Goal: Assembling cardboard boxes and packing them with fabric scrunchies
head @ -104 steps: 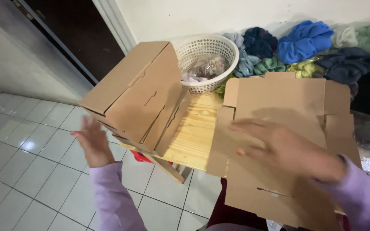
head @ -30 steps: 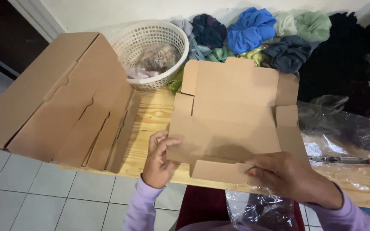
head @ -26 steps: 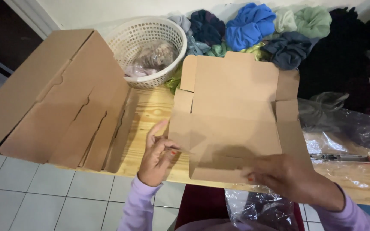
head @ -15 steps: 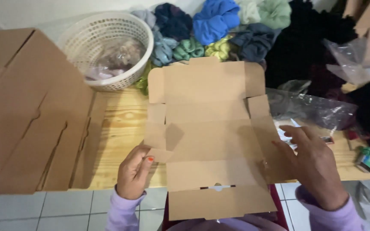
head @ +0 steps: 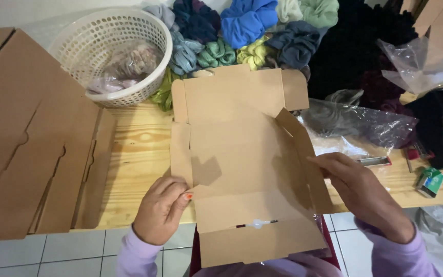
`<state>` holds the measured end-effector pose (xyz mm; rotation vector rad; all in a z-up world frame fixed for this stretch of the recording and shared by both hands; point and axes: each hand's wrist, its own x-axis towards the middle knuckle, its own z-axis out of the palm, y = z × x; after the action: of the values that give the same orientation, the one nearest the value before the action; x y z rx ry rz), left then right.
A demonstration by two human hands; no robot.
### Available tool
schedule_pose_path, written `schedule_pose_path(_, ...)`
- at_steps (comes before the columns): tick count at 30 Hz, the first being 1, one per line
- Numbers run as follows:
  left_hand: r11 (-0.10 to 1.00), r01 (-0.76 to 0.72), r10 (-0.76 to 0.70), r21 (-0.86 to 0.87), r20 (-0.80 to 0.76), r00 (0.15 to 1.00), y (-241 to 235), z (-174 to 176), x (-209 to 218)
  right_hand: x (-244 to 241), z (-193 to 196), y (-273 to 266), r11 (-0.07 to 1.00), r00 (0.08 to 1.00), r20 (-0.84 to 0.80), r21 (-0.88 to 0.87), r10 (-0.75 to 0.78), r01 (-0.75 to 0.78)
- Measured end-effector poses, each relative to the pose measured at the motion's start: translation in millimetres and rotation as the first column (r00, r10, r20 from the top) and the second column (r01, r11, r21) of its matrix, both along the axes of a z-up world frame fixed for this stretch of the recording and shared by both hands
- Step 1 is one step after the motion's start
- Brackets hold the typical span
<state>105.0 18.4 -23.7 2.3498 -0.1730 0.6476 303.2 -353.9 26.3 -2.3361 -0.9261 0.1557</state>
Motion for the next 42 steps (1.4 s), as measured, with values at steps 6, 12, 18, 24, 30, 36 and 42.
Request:
schedule_pose_path(6, 0.998, -0.020, 0.027, 0.063, -0.110, 0.994, 2.8, -15.1, 2.6, -4.0, 4.9, 5.0, 0.983, 0.979, 0.084, -0.044, 0.183, -0.180)
schedule_pose_path(12, 0.979, -0.008, 0.018, 0.204, -0.048, 0.999, 4.1, -8.6, 7.6, 9.1, 2.4, 7.4, 0.974, 0.949, 0.224, 0.007, 0.221, -0.228)
schedule_pose_path(18, 0.952, 0.035, -0.012, 0.305, -0.076, 0.997, 6.1, -11.1, 9.0, 23.9, 2.2, 3.5, 0.962, 0.962, 0.094, -0.117, 0.257, -0.245)
schedule_pose_path(24, 0.965, -0.012, 0.017, 0.262, -0.015, 1.000, 1.6, -7.6, 15.3, 15.3, 14.5, 24.5, 0.943, 0.920, 0.224, 0.010, 0.321, -0.331)
schedule_pose_path(30, 0.969, -0.005, 0.018, 0.246, -0.051, 0.999, -10.2, -1.9, 25.1, 9.5, -18.3, 40.9, 0.920, 0.811, 0.445, -0.088, 0.379, -0.381)
schedule_pose_path(36, 0.966, 0.000, 0.006, 0.258, -0.021, 1.000, -5.1, -15.7, 18.5, -0.9, -14.9, 42.2, 0.926, 0.736, 0.561, -0.229, 0.378, -0.300)
schedule_pose_path(42, 0.937, 0.113, -0.075, 0.330, -0.126, 0.989, -16.2, -5.3, -14.3, -19.0, 17.0, 36.3, 0.892, 0.838, 0.341, -0.315, 0.426, -0.325)
